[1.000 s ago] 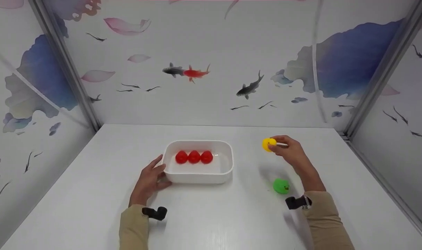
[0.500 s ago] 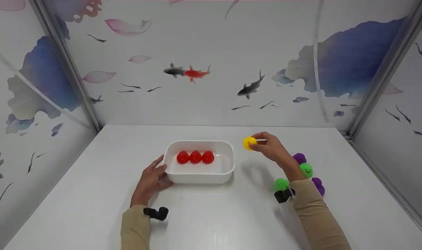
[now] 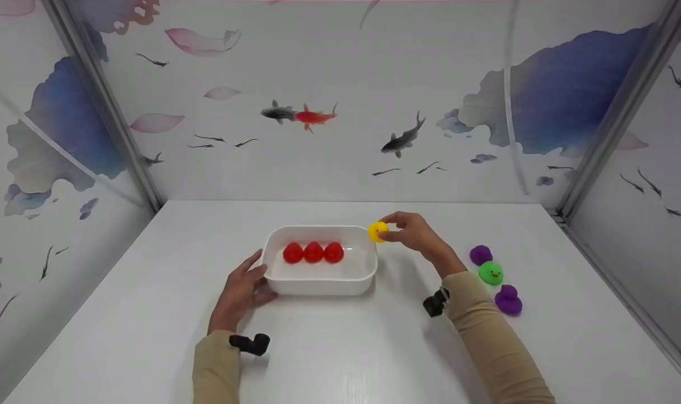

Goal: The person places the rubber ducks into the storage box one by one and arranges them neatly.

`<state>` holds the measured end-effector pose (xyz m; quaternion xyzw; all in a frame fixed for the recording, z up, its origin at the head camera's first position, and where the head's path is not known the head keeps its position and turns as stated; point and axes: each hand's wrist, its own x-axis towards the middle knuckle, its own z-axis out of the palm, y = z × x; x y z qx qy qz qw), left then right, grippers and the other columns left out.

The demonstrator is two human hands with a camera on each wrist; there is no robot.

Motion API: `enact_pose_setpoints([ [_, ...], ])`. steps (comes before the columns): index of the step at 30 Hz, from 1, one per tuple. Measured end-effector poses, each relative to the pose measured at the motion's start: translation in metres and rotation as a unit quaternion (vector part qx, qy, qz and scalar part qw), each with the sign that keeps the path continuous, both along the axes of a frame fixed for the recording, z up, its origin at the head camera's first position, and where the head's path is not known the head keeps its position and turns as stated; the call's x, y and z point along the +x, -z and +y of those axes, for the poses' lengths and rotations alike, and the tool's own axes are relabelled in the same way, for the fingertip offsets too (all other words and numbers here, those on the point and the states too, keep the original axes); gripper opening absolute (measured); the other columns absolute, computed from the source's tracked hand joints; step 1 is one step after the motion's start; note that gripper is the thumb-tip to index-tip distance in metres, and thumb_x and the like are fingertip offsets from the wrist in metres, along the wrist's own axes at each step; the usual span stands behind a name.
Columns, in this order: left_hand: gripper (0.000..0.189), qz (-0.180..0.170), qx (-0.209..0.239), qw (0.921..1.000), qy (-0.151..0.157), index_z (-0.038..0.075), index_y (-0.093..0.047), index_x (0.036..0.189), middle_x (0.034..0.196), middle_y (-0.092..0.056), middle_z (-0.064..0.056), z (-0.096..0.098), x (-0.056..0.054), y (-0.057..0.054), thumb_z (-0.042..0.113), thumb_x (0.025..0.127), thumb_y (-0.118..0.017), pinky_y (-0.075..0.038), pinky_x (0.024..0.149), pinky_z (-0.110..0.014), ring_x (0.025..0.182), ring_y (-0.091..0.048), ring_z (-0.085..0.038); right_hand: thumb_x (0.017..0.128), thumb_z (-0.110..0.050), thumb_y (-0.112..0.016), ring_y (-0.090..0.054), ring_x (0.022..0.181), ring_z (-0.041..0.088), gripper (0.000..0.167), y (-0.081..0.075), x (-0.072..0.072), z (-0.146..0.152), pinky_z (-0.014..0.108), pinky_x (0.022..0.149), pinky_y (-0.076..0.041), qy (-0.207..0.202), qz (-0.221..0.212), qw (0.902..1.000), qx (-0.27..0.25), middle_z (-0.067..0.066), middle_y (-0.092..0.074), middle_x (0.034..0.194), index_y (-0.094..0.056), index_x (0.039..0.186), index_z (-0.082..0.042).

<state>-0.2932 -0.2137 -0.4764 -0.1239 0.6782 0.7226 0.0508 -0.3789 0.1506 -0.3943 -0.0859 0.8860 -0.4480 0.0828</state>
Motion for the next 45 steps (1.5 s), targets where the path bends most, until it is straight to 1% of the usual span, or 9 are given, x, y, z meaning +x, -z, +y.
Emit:
enact_pose_setpoints([
  [6,0.056,0.003,0.01,0.9999,0.002,0.028,-0.033,0.157,0.157,-0.044,-0.014,0.0,-0.001,0.0,0.023,0.105,-0.052,-0.057,0.097,-0.048,0.138,-0.051,-0.037,0.093,-0.024,-0.072,-0.042,0.142,0.04,0.039,0.009,-0.006,-0.02,0.052,0.117,-0.041,-0.001,-0.013,0.9999,-0.009,0.016,-0.048,0.152,-0.065,0.13,-0.011],
  [14,0.057,0.001,0.024,0.9997,-0.002,0.027,-0.034,0.157,0.157,-0.043,-0.013,0.003,-0.001,-0.001,0.022,0.104,-0.053,-0.056,0.097,-0.05,0.139,-0.05,-0.036,0.094,-0.022,-0.071,-0.046,0.138,0.038,0.039,0.019,-0.009,-0.037,0.05,0.115,-0.045,0.023,-0.048,0.9983,-0.024,0.016,-0.045,0.154,-0.064,0.13,-0.011],
  [18,0.057,-0.003,0.025,0.9997,-0.002,0.027,-0.033,0.157,0.158,-0.042,-0.013,0.002,-0.001,0.0,0.022,0.104,-0.053,-0.056,0.098,-0.05,0.139,-0.049,-0.036,0.094,-0.021,-0.07,-0.049,0.135,0.037,0.04,0.023,-0.01,-0.043,0.049,0.112,-0.048,0.03,-0.064,0.9974,-0.015,0.019,-0.043,0.155,-0.063,0.132,-0.01],
  [24,0.057,0.002,0.02,0.9998,0.0,0.027,-0.033,0.158,0.157,-0.044,-0.014,-0.001,-0.001,0.0,0.022,0.104,-0.052,-0.055,0.099,-0.05,0.14,-0.048,-0.036,0.094,-0.018,-0.07,-0.054,0.127,0.033,0.04,0.026,-0.011,-0.053,0.045,0.108,-0.052,0.043,-0.08,0.9958,-0.009,0.02,-0.046,0.151,-0.063,0.133,-0.008],
  [29,0.057,0.003,0.021,0.9998,-0.002,0.027,-0.032,0.158,0.156,-0.045,-0.014,-0.002,-0.001,0.003,0.021,0.104,-0.052,-0.055,0.098,-0.05,0.14,-0.048,-0.037,0.094,-0.017,-0.07,-0.056,0.119,0.029,0.041,0.03,-0.01,-0.059,0.042,0.105,-0.054,0.05,-0.105,0.9931,-0.014,0.015,-0.052,0.147,-0.063,0.133,-0.009],
  [38,0.055,0.001,0.017,0.9999,-0.003,0.028,-0.035,0.156,0.156,-0.046,-0.014,0.001,0.002,0.005,0.022,0.104,-0.052,-0.057,0.097,-0.049,0.138,-0.051,-0.036,0.093,-0.014,-0.069,-0.056,0.105,0.024,0.037,0.045,-0.01,-0.063,0.033,0.09,-0.055,0.053,-0.106,0.9929,-0.018,0.014,-0.056,0.142,-0.066,0.13,-0.008],
  [40,0.055,0.002,0.013,0.9999,-0.003,0.028,-0.036,0.156,0.155,-0.046,-0.014,0.0,0.002,0.005,0.022,0.104,-0.052,-0.058,0.096,-0.048,0.137,-0.052,-0.036,0.093,-0.014,-0.069,-0.055,0.105,0.025,0.037,0.046,-0.01,-0.065,0.032,0.091,-0.054,0.056,-0.103,0.9929,-0.021,0.014,-0.056,0.142,-0.066,0.129,-0.008],
  [42,0.055,0.005,0.011,0.9999,-0.003,0.028,-0.035,0.156,0.155,-0.047,-0.014,-0.001,0.002,0.004,0.023,0.104,-0.052,-0.058,0.096,-0.047,0.137,-0.052,-0.036,0.093,-0.014,-0.069,-0.055,0.107,0.026,0.037,0.046,-0.01,-0.066,0.034,0.094,-0.053,0.057,-0.097,0.9934,-0.023,0.015,-0.055,0.143,-0.066,0.129,-0.008],
  [45,0.056,0.009,0.012,0.9999,-0.002,0.028,-0.035,0.156,0.155,-0.046,-0.014,-0.002,0.001,0.003,0.023,0.104,-0.053,-0.057,0.097,-0.047,0.138,-0.051,-0.036,0.093,-0.014,-0.07,-0.054,0.116,0.03,0.037,0.045,-0.01,-0.069,0.039,0.106,-0.051,0.057,-0.078,0.9952,-0.019,0.017,-0.054,0.145,-0.067,0.128,-0.006],
])
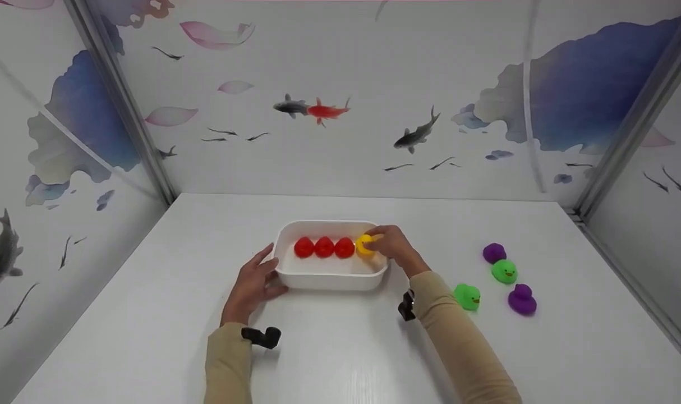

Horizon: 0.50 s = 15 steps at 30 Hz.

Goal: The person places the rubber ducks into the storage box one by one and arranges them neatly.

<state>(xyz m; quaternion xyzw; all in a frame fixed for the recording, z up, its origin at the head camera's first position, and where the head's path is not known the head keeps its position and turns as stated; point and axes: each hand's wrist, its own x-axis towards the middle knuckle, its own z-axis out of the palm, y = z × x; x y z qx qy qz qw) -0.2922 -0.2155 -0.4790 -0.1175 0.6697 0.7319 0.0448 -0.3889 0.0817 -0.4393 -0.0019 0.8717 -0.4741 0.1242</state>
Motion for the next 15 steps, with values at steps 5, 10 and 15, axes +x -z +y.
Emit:
enact_pose_setpoints([
  [5,0.056,-0.007,0.001,1.0,-0.004,0.028,-0.036,0.156,0.156,-0.045,-0.015,0.0004,-0.0016,-0.0006,0.023,0.104,-0.054,-0.057,0.098,-0.049,0.139,-0.05,-0.037,0.093,-0.013,-0.071,-0.05,0.129,0.033,0.036,0.0003,0.0001,-0.0025,0.043,0.117,-0.043,0.006,-0.001,0.9999,0.011,0.018,-0.053,0.147,-0.067,0.128,-0.005],
  [10,0.055,-0.016,0.005,0.9998,-0.011,0.029,-0.037,0.156,0.155,-0.046,-0.015,0.0015,-0.0025,0.0001,0.022,0.104,-0.054,-0.057,0.097,-0.049,0.137,-0.051,-0.037,0.092,-0.014,-0.072,-0.051,0.13,0.033,0.038,0.0009,-0.0005,-0.0047,0.043,0.117,-0.042,0.019,-0.019,0.9995,0.015,0.018,-0.054,0.147,-0.067,0.129,-0.005],
  [15,0.055,-0.012,0.009,0.9998,-0.01,0.029,-0.036,0.156,0.155,-0.046,-0.014,0.0002,-0.0017,-0.0009,0.021,0.104,-0.053,-0.057,0.097,-0.048,0.137,-0.052,-0.036,0.093,-0.015,-0.071,-0.047,0.137,0.035,0.041,-0.0023,-0.0015,-0.0051,0.044,0.119,-0.04,0.006,-0.012,0.9994,0.032,0.019,-0.05,0.15,-0.065,0.133,-0.007],
])
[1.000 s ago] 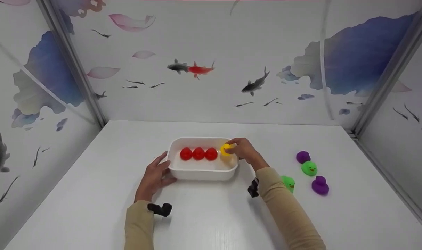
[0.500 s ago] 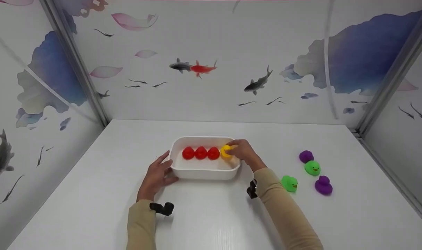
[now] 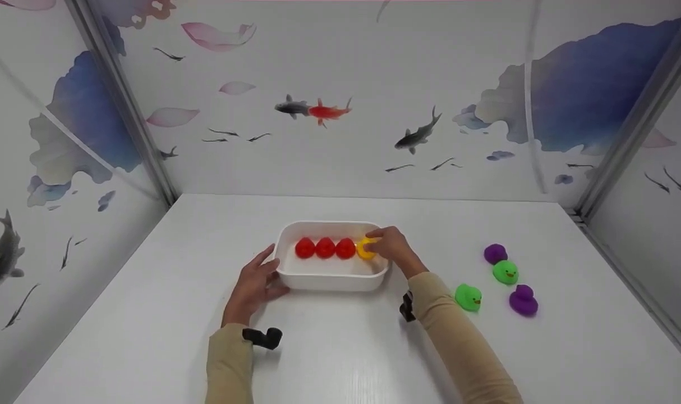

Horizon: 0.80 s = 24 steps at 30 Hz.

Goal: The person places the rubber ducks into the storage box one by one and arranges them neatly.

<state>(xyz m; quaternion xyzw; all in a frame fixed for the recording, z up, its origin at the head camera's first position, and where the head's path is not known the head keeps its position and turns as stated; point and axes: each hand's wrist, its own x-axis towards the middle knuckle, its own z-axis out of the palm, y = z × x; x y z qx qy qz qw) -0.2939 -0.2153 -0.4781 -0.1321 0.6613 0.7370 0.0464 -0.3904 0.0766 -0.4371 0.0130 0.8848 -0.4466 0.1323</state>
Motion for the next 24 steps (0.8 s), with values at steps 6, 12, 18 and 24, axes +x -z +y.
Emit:
enact_pose_setpoints([
  [6,0.056,0.01,0.007,0.9999,0.008,0.026,-0.034,0.157,0.155,-0.047,-0.014,0.0,0.003,-0.001,0.021,0.104,-0.053,-0.058,0.096,-0.048,0.137,-0.051,-0.036,0.095,-0.019,-0.069,-0.044,0.141,0.036,0.042,-0.012,0.008,0.015,0.047,0.119,-0.04,-0.008,0.018,0.9996,0.019,0.018,-0.043,0.155,-0.063,0.137,-0.013],
  [12,0.057,0.012,-0.005,0.9999,0.005,0.026,-0.034,0.157,0.156,-0.044,-0.014,-0.003,0.002,0.0,0.023,0.104,-0.054,-0.057,0.097,-0.048,0.137,-0.051,-0.036,0.097,-0.025,-0.067,-0.046,0.139,0.038,0.043,-0.032,0.024,0.035,0.05,0.114,-0.045,-0.037,0.055,0.9971,0.037,0.015,-0.046,0.154,-0.061,0.138,-0.017],
  [18,0.057,0.009,-0.016,0.9998,0.01,0.028,-0.032,0.158,0.157,-0.045,-0.012,-0.006,0.002,0.0,0.025,0.105,-0.052,-0.056,0.098,-0.048,0.139,-0.05,-0.035,0.096,-0.028,-0.068,-0.045,0.14,0.037,0.043,-0.057,0.039,0.064,0.05,0.11,-0.049,-0.056,0.099,0.992,0.055,0.015,-0.045,0.154,-0.062,0.138,-0.018],
  [24,0.057,0.01,-0.015,0.9997,0.018,0.028,-0.033,0.157,0.157,-0.044,-0.01,-0.001,0.002,0.001,0.025,0.104,-0.053,-0.057,0.097,-0.045,0.138,-0.051,-0.034,0.097,-0.031,-0.066,-0.045,0.141,0.039,0.048,-0.075,0.052,0.115,0.054,0.109,-0.048,-0.065,0.138,0.987,0.052,0.017,-0.043,0.155,-0.058,0.141,-0.016],
])
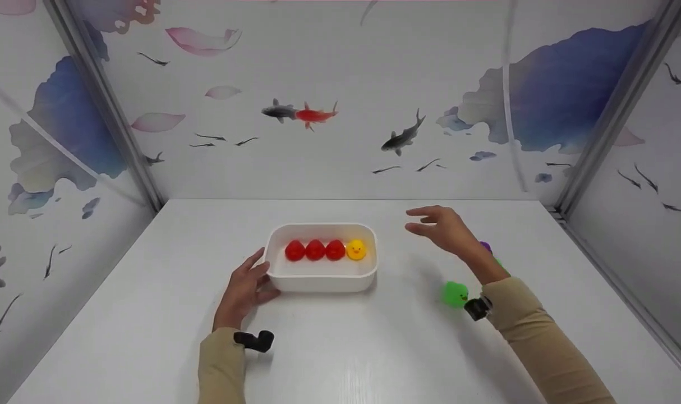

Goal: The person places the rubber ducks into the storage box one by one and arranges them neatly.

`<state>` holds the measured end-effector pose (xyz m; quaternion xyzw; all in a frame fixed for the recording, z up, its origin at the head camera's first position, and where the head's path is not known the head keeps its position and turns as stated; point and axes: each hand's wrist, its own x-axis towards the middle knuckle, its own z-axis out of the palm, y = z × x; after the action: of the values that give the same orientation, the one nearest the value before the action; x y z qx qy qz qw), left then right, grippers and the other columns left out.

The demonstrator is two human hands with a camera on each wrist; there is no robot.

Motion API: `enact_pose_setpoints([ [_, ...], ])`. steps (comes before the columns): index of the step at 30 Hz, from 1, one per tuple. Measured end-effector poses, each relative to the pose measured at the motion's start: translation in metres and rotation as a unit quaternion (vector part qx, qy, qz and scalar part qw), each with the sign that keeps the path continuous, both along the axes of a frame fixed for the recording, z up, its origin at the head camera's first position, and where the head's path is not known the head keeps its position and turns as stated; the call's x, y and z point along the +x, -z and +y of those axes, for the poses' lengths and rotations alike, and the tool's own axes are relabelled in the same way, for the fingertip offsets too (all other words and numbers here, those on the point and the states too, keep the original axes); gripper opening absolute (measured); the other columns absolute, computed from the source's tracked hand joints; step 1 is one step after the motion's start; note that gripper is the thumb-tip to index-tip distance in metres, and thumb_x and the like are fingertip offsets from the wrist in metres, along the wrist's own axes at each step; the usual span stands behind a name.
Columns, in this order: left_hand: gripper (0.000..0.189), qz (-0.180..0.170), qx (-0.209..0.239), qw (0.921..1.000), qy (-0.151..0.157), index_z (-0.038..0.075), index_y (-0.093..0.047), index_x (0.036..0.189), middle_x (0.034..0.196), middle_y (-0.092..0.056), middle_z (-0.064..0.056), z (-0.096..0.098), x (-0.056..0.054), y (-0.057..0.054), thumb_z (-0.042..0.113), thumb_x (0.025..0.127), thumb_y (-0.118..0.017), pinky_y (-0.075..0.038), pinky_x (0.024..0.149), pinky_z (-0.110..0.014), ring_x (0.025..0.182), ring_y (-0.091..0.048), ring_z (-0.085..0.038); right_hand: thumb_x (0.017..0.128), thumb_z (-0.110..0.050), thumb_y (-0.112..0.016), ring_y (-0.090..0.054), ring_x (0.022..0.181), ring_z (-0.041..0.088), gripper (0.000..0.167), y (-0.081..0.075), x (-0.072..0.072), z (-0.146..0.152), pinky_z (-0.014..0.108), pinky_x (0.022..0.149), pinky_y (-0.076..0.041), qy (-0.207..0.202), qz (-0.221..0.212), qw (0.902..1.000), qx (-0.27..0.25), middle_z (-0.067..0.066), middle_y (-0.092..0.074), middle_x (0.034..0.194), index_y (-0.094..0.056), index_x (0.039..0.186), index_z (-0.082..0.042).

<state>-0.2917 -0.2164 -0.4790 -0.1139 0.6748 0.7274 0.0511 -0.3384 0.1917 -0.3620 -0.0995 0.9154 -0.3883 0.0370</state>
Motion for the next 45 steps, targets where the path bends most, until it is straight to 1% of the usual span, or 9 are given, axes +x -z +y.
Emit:
enact_pose_setpoints([
  [5,0.057,0.002,0.015,0.9999,0.001,0.027,-0.033,0.158,0.157,-0.043,-0.012,0.0,0.001,0.0,0.024,0.104,-0.053,-0.057,0.098,-0.045,0.138,-0.05,-0.035,0.097,-0.035,-0.066,-0.046,0.14,0.041,0.053,-0.009,0.009,0.04,0.058,0.108,-0.047,-0.012,0.038,0.9991,0.015,0.02,-0.045,0.154,-0.054,0.145,-0.014],
  [9,0.057,0.003,0.019,0.9998,0.0,0.026,-0.033,0.158,0.157,-0.044,-0.014,0.0,0.001,-0.002,0.023,0.105,-0.052,-0.056,0.099,-0.046,0.139,-0.05,-0.036,0.097,-0.039,-0.065,-0.046,0.14,0.042,0.059,-0.009,0.01,0.068,0.056,0.108,-0.047,-0.007,0.043,0.9988,0.023,0.02,-0.046,0.153,-0.05,0.147,-0.011],
  [14,0.055,0.007,0.02,0.9998,-0.005,0.026,-0.035,0.157,0.156,-0.045,-0.013,0.001,0.0,-0.003,0.022,0.104,-0.052,-0.058,0.095,-0.046,0.139,-0.05,-0.036,0.095,-0.046,-0.065,-0.042,0.142,0.043,0.068,0.003,0.003,0.099,0.06,0.112,-0.042,0.003,0.034,0.9994,0.001,0.021,-0.045,0.153,-0.047,0.148,-0.008],
  [19,0.056,0.006,0.018,0.9998,-0.005,0.026,-0.034,0.157,0.157,-0.044,-0.013,0.0,0.0,-0.001,0.022,0.104,-0.052,-0.06,0.092,-0.044,0.138,-0.051,-0.036,0.094,-0.047,-0.066,-0.04,0.143,0.043,0.073,0.019,-0.005,0.119,0.061,0.115,-0.038,0.017,0.022,0.9996,-0.01,0.022,-0.043,0.154,-0.043,0.151,-0.006],
  [26,0.056,0.006,0.017,0.9998,-0.007,0.026,-0.035,0.157,0.157,-0.043,-0.013,0.001,0.001,0.0,0.024,0.104,-0.053,-0.058,0.095,-0.044,0.138,-0.051,-0.036,0.094,-0.048,-0.066,-0.037,0.143,0.045,0.077,0.037,-0.014,0.138,0.061,0.115,-0.037,0.038,0.021,0.9991,-0.008,0.026,-0.042,0.154,-0.04,0.151,-0.002],
  [31,0.055,-0.001,0.022,0.9997,-0.013,0.027,-0.036,0.156,0.157,-0.044,-0.012,0.001,0.002,0.0,0.023,0.104,-0.053,-0.058,0.095,-0.044,0.137,-0.053,-0.035,0.095,-0.05,-0.064,-0.034,0.144,0.047,0.081,0.051,-0.017,0.148,0.063,0.117,-0.034,0.051,-0.01,0.9986,-0.007,0.027,-0.038,0.156,-0.037,0.153,-0.001],
  [35,0.055,-0.007,0.024,0.9995,-0.018,0.027,-0.036,0.156,0.157,-0.044,-0.012,0.001,0.001,0.001,0.023,0.104,-0.053,-0.058,0.095,-0.044,0.136,-0.053,-0.035,0.095,-0.05,-0.063,-0.032,0.145,0.048,0.082,0.062,-0.019,0.154,0.064,0.117,-0.032,0.064,-0.026,0.9975,-0.013,0.028,-0.036,0.157,-0.035,0.153,0.001],
  [40,0.055,-0.01,0.018,0.9996,-0.02,0.028,-0.036,0.156,0.157,-0.044,-0.011,0.001,0.001,0.002,0.023,0.104,-0.054,-0.058,0.095,-0.044,0.136,-0.053,-0.034,0.096,-0.049,-0.063,-0.031,0.145,0.048,0.081,0.07,-0.02,0.155,0.063,0.119,-0.03,0.08,-0.047,0.9952,-0.031,0.028,-0.035,0.157,-0.035,0.153,0.001],
  [45,0.055,-0.006,0.021,0.9997,-0.014,0.028,-0.037,0.156,0.155,-0.047,-0.01,0.001,-0.001,0.002,0.025,0.103,-0.055,-0.059,0.095,-0.044,0.136,-0.053,-0.033,0.097,-0.044,-0.063,-0.033,0.144,0.049,0.08,0.078,-0.02,0.156,0.061,0.119,-0.031,0.082,-0.076,0.9928,-0.044,0.03,-0.032,0.158,-0.032,0.153,0.004],
])
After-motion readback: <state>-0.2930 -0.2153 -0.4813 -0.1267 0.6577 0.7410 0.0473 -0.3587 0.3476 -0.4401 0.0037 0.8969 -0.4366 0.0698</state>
